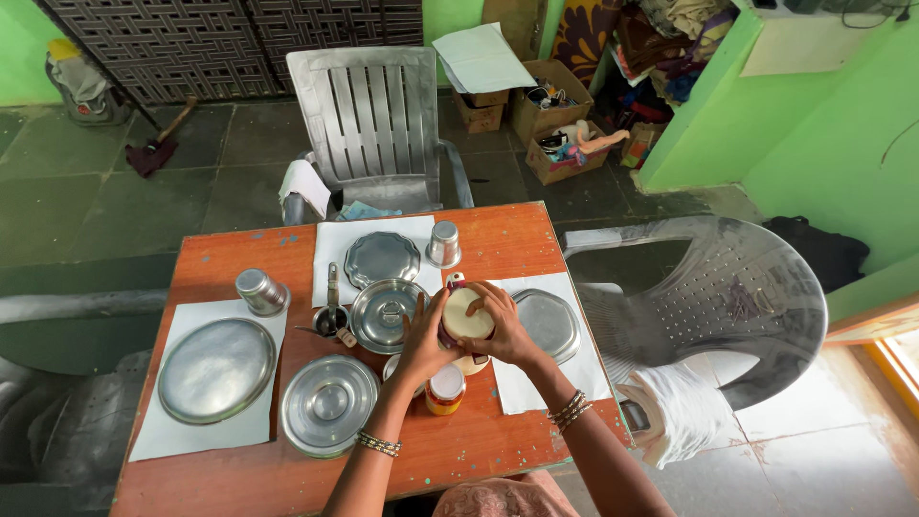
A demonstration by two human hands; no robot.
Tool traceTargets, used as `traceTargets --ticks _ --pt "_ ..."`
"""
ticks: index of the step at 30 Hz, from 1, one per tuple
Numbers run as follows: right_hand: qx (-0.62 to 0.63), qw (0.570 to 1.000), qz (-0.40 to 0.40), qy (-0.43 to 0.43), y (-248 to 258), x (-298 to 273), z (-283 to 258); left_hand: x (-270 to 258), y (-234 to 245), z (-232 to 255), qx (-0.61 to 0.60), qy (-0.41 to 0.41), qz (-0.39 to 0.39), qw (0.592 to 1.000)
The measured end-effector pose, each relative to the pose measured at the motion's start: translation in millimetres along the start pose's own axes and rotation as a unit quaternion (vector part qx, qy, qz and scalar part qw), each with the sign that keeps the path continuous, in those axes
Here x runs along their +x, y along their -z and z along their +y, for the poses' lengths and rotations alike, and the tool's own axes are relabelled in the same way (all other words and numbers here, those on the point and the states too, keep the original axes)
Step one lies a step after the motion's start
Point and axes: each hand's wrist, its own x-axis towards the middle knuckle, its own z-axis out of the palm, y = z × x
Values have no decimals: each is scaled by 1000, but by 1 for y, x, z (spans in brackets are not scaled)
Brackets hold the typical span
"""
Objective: The person sets a dining table by arranging food containers, cups, and lids by hand, folding a white cloth, and positioning metal plates onto paper placements.
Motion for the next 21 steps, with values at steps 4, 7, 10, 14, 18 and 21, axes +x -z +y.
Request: traceTargets --ticks 4,7,10,14,18,21 --pt "53 998 -26 7 -1 -3 9 -2 2 7 -1 6 2 1000" --pt "94 994 -18 -43 -6 -10 11 -3 -1 8 26 13 -2 1000" --pt "70 997 31 -15 -13 -23 11 -3 -4 3 46 11 1 999" --pt "114 991 32 -54 -19 -42 7 -3 -9 -5 72 -2 0 997" --pt "101 993 27 -54 -18 -46 4 2 -12 0 96 15 0 995" --pt "76 995 31 -64 -21 -47 5 5 -16 20 166 16 52 985"
